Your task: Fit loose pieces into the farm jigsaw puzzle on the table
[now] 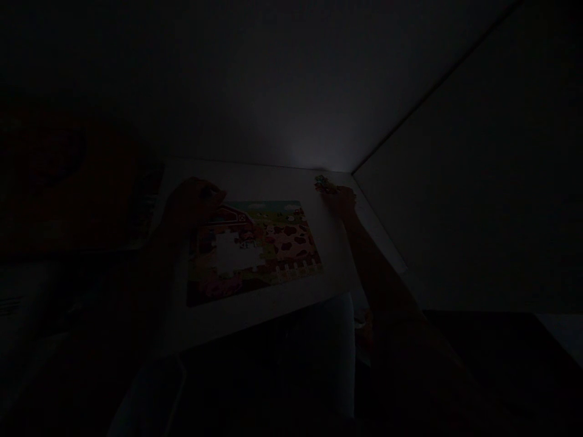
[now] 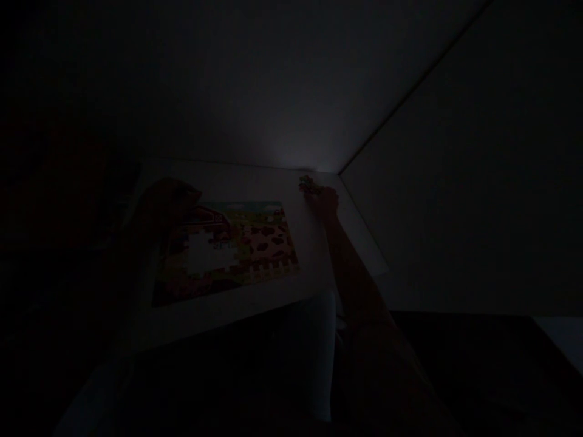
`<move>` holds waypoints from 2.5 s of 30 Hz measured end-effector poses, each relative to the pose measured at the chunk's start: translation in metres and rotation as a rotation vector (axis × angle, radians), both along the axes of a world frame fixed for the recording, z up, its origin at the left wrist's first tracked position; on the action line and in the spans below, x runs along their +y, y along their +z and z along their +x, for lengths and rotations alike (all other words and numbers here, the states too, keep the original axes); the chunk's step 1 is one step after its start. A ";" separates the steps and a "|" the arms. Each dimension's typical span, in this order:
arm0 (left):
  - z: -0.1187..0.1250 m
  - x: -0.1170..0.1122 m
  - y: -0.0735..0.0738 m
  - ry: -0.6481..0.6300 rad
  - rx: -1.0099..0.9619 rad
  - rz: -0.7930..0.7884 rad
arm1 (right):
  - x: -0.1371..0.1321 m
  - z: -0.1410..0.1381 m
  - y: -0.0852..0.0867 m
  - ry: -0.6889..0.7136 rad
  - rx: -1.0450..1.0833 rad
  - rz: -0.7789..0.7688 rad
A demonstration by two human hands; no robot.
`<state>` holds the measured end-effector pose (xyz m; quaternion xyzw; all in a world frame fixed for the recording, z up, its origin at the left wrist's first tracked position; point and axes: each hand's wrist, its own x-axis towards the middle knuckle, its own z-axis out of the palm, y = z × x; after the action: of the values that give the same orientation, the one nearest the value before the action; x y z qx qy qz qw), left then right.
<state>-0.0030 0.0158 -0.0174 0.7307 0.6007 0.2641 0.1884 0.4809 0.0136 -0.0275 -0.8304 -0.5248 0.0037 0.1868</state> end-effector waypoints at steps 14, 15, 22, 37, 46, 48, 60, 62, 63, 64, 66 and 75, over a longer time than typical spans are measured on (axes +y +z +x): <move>-0.002 0.002 -0.003 0.004 -0.005 -0.014 | -0.031 -0.045 0.031 0.344 0.007 0.169; -0.002 0.002 -0.004 -0.003 -0.005 -0.005 | -0.040 -0.056 0.036 0.454 -0.013 0.206; 0.002 -0.003 -0.002 0.028 -0.016 0.020 | -0.101 -0.143 0.081 0.837 -0.084 0.243; 0.005 -0.002 -0.005 0.031 -0.015 0.056 | -0.117 -0.153 0.076 1.005 0.068 -0.045; 0.003 0.002 -0.011 -0.001 -0.013 0.093 | -0.109 -0.120 0.023 1.327 0.331 -0.089; 0.002 0.003 -0.013 0.003 -0.022 0.108 | -0.111 -0.122 0.021 1.341 0.330 -0.126; 0.004 0.003 -0.016 0.012 -0.096 0.089 | -0.187 -0.156 -0.004 0.834 0.089 0.068; 0.004 0.002 -0.015 0.010 -0.089 0.077 | -0.190 -0.159 -0.008 0.827 0.124 0.073; 0.005 0.002 -0.014 0.011 -0.084 0.069 | -0.190 -0.160 -0.009 0.833 0.148 0.078; 0.005 0.001 -0.012 0.012 -0.078 0.059 | -0.189 -0.160 -0.009 0.843 0.172 0.082; 0.006 -0.001 -0.010 0.012 -0.069 0.040 | -0.187 -0.161 -0.008 0.868 0.214 0.075; 0.009 0.000 -0.014 0.006 -0.097 0.122 | -0.175 -0.179 0.004 0.964 0.313 -0.087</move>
<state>0.0056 0.0160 -0.0310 0.7255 0.5758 0.3358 0.1713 0.3023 -0.1611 -0.0237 -0.4903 -0.8134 0.2360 0.2054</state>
